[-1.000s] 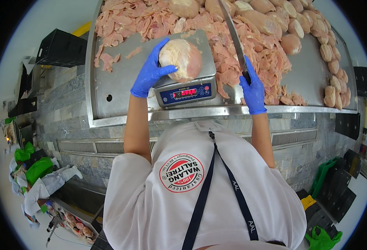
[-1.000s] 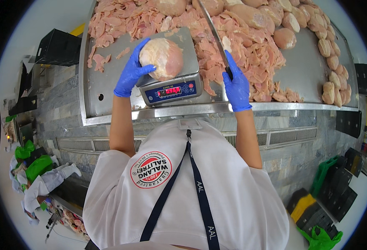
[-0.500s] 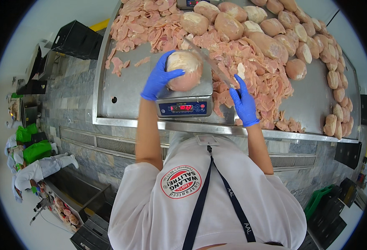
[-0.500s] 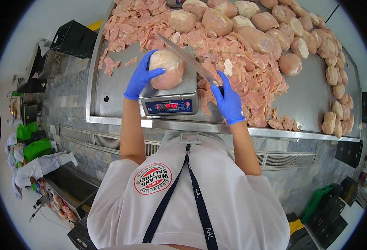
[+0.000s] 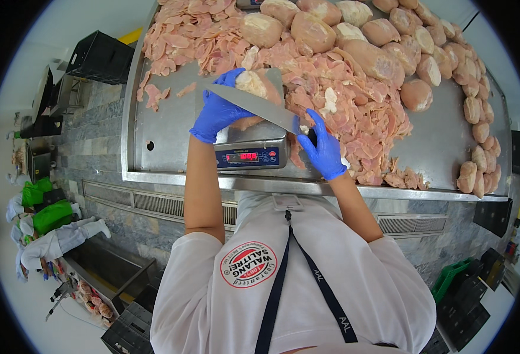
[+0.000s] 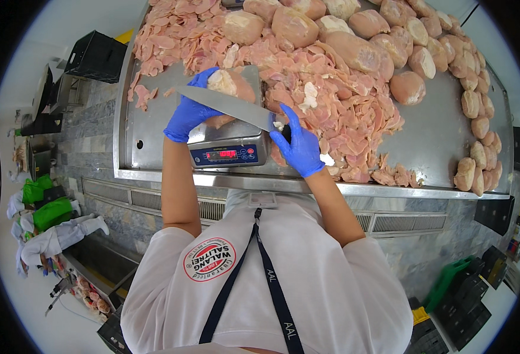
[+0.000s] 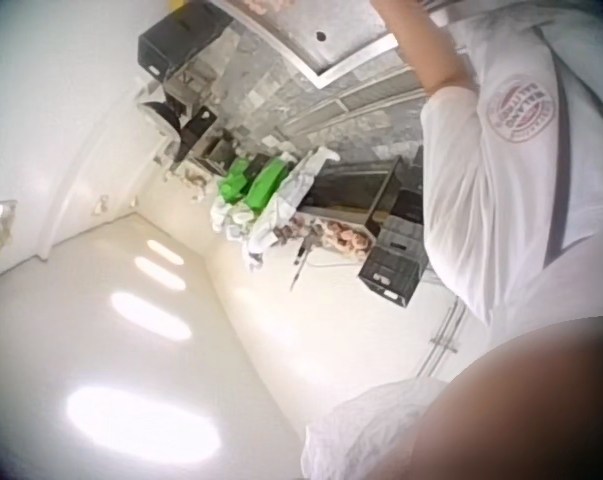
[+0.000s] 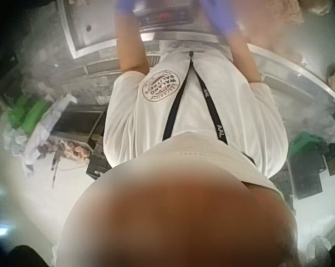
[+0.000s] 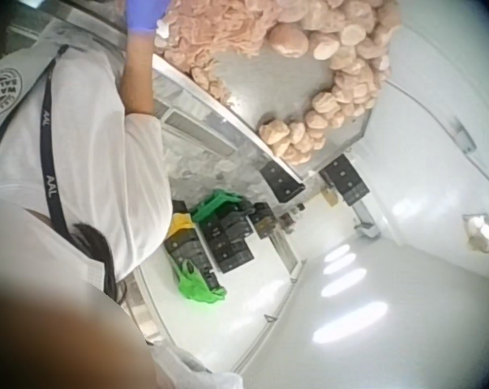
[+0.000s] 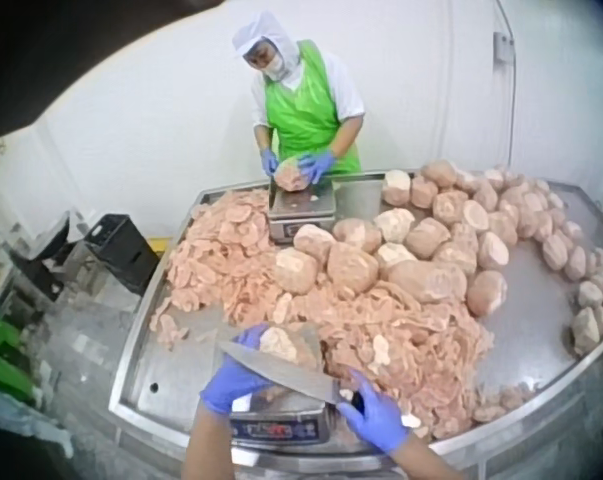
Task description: The person repeatedly picks up raw chicken breasts, places them on a digital scale, and trims fat and connective tissue with a knife. Trimmed pieces are set aside on the table while the main breast is returned to the pile.
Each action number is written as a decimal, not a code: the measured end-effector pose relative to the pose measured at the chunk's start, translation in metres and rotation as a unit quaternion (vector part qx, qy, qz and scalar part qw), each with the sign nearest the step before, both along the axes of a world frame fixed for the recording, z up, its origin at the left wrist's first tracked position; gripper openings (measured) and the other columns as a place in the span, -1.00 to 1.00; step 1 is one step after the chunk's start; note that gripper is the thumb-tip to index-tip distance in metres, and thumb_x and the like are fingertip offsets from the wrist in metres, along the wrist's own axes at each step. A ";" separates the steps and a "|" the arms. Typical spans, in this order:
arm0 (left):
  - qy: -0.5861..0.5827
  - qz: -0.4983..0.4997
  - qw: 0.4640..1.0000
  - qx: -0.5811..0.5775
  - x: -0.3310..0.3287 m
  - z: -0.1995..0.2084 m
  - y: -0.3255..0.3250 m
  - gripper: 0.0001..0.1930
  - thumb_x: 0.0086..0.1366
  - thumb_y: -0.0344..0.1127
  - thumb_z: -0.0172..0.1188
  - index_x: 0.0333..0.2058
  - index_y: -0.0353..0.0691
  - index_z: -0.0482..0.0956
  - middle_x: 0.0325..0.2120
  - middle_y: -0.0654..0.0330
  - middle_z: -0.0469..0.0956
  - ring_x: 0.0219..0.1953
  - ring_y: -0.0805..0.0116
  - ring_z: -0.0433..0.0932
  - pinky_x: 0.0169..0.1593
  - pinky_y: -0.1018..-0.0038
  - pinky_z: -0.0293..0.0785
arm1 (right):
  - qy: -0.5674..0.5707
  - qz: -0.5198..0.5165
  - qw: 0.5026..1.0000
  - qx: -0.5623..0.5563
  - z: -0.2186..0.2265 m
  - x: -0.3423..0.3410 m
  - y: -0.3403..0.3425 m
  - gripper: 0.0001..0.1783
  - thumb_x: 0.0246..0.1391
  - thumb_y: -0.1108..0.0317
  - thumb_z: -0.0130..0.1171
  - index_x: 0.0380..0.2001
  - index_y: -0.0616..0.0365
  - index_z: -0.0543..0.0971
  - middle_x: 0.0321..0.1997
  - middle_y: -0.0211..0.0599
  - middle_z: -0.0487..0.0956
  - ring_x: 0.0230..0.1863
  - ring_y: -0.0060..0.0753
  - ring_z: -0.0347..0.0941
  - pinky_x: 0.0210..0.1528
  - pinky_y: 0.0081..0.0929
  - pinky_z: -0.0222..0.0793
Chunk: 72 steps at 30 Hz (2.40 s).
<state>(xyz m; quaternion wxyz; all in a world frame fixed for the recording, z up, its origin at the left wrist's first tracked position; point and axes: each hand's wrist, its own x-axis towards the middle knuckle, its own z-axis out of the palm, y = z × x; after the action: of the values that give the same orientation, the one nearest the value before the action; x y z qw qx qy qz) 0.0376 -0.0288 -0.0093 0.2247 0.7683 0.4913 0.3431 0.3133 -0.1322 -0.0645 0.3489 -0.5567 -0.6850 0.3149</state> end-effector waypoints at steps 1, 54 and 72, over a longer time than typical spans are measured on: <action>-0.028 -0.008 0.999 -0.019 0.001 0.001 0.001 -0.01 -0.17 0.08 0.58 0.21 -0.23 0.34 0.05 -0.06 0.47 0.10 -0.07 0.48 0.15 0.18 0.44 | 0.009 0.003 1.000 -0.001 -0.002 0.003 -0.001 -0.27 0.24 0.02 0.15 0.38 -0.09 0.16 -0.58 -0.18 0.49 -0.57 -0.03 0.47 -0.47 -0.17 0.36; 0.095 0.270 0.957 0.050 0.042 0.006 -0.049 -0.12 -0.16 0.09 0.53 0.13 -0.16 0.42 0.03 -0.05 0.43 0.07 -0.07 0.43 0.12 0.13 0.41 | -0.046 0.211 0.935 -0.282 0.087 -0.034 0.055 -0.21 0.29 0.47 -0.18 0.49 -0.28 -0.16 -0.28 0.27 0.56 -0.36 0.17 0.55 -0.24 -0.04 0.47; 0.057 0.178 0.982 0.007 0.024 0.003 -0.037 -0.12 -0.10 0.08 0.52 0.13 -0.29 0.40 0.03 -0.09 0.47 0.05 -0.06 0.48 0.12 0.17 0.43 | -0.199 0.154 0.968 -0.005 0.087 -0.010 -0.008 -0.02 0.01 0.53 0.03 0.48 -0.33 -0.05 -0.47 -0.01 0.54 -0.47 0.04 0.51 -0.41 -0.07 0.45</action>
<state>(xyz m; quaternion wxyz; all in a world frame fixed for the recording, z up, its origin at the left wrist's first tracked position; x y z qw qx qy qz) 0.0616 -0.0656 -0.0064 0.1264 0.6884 0.6302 0.3361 0.3034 -0.1404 0.0225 0.1499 -0.4976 -0.8167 0.2507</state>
